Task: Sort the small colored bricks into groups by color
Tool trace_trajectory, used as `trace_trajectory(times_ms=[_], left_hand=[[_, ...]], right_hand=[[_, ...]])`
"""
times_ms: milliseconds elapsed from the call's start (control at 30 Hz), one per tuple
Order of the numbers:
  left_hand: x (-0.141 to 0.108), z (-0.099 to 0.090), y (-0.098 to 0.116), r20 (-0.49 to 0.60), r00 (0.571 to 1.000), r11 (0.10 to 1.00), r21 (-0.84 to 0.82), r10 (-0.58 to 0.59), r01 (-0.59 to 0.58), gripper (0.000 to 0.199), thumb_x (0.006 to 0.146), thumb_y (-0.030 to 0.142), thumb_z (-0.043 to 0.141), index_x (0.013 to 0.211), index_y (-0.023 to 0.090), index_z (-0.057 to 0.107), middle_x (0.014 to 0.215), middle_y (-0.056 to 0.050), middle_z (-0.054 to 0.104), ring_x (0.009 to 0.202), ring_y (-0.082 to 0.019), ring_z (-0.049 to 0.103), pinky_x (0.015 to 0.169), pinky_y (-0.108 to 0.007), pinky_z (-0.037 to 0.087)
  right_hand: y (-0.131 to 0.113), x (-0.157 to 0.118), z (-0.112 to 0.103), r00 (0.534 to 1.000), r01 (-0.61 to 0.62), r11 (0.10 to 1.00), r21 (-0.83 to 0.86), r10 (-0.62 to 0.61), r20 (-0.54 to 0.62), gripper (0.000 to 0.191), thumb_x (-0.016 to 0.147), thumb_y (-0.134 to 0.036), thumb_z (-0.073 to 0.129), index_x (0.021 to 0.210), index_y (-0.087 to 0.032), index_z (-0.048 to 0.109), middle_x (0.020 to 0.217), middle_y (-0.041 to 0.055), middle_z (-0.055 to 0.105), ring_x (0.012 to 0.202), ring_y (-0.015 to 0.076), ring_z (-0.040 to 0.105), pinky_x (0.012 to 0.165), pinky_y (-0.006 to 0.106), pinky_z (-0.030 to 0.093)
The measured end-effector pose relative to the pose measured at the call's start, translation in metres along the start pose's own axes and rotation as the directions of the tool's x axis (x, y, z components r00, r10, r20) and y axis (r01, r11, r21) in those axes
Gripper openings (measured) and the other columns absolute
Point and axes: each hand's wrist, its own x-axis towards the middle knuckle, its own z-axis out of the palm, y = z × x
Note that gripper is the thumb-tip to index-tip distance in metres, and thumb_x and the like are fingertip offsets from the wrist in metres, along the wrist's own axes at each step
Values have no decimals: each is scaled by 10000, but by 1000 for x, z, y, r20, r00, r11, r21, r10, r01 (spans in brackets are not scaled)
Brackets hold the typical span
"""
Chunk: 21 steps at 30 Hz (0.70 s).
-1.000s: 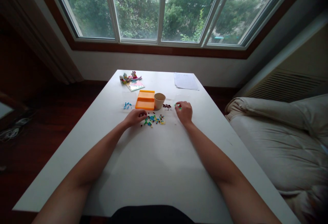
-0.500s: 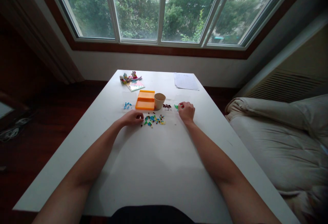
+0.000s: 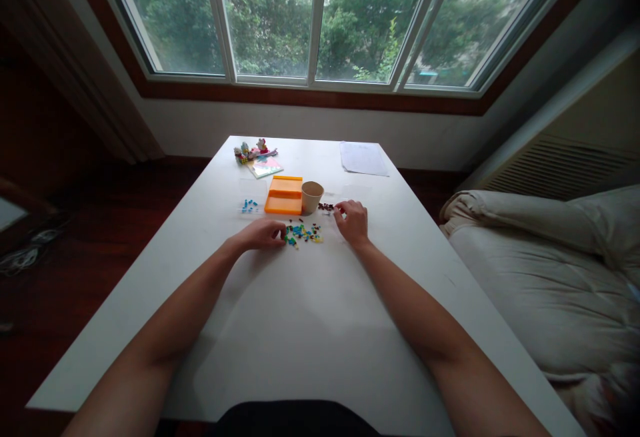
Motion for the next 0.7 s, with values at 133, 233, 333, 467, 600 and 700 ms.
trace_trajectory(times_ms=[133, 233, 333, 467, 600, 700], left_hand=[[1, 2, 1, -8, 1000, 1000, 8, 7, -7, 210, 787, 389, 659, 896, 221, 722, 705, 7, 614, 614, -131, 496, 564, -241, 288], [2, 5, 1, -21, 999, 999, 4, 35, -35, 201, 798, 372, 654, 907, 217, 722, 711, 7, 616, 617, -129, 496, 570, -239, 291], [4, 8, 1, -42, 996, 997, 24, 74, -73, 197, 811, 360, 651, 917, 210, 722, 710, 5, 611, 617, -124, 495, 580, -236, 296], [5, 12, 3, -55, 991, 991, 48, 125, -123, 197, 836, 333, 637, 971, 215, 720, 737, 4, 619, 636, -121, 508, 587, -228, 301], [6, 14, 6, -65, 985, 986, 67, 159, -155, 177, 861, 315, 622, 974, 215, 713, 762, 1, 638, 654, -121, 523, 608, -223, 322], [7, 16, 5, -91, 981, 984, 78, 170, -163, 167, 876, 313, 613, 969, 216, 712, 769, -2, 649, 657, -123, 529, 615, -221, 329]], right_hand=[[-5, -1, -1, 1000, 29, 999, 20, -29, 6, 160, 926, -279, 533, 862, -211, 664, 824, 58, 630, 882, 242, 521, 835, 370, 339], [-8, -3, -1, 998, 61, 998, 35, -61, 16, 151, 924, -274, 541, 855, -213, 661, 823, 53, 635, 870, 237, 524, 841, 371, 343], [-10, -4, 0, 994, 100, 993, 57, -102, 40, 145, 925, -264, 543, 860, -212, 662, 821, 48, 643, 857, 230, 529, 855, 370, 349], [-14, -6, 1, 986, 147, 986, 83, -153, 65, 158, 934, -260, 535, 862, -211, 666, 828, 47, 657, 857, 228, 540, 853, 369, 352], [-16, -6, 0, 979, 180, 978, 107, -189, 78, 146, 933, -244, 544, 856, -211, 664, 818, 48, 660, 847, 227, 547, 838, 367, 353], [-18, -7, 0, 971, 207, 968, 144, -221, 92, 124, 927, -228, 554, 865, -211, 660, 813, 43, 663, 844, 224, 550, 830, 363, 357]])
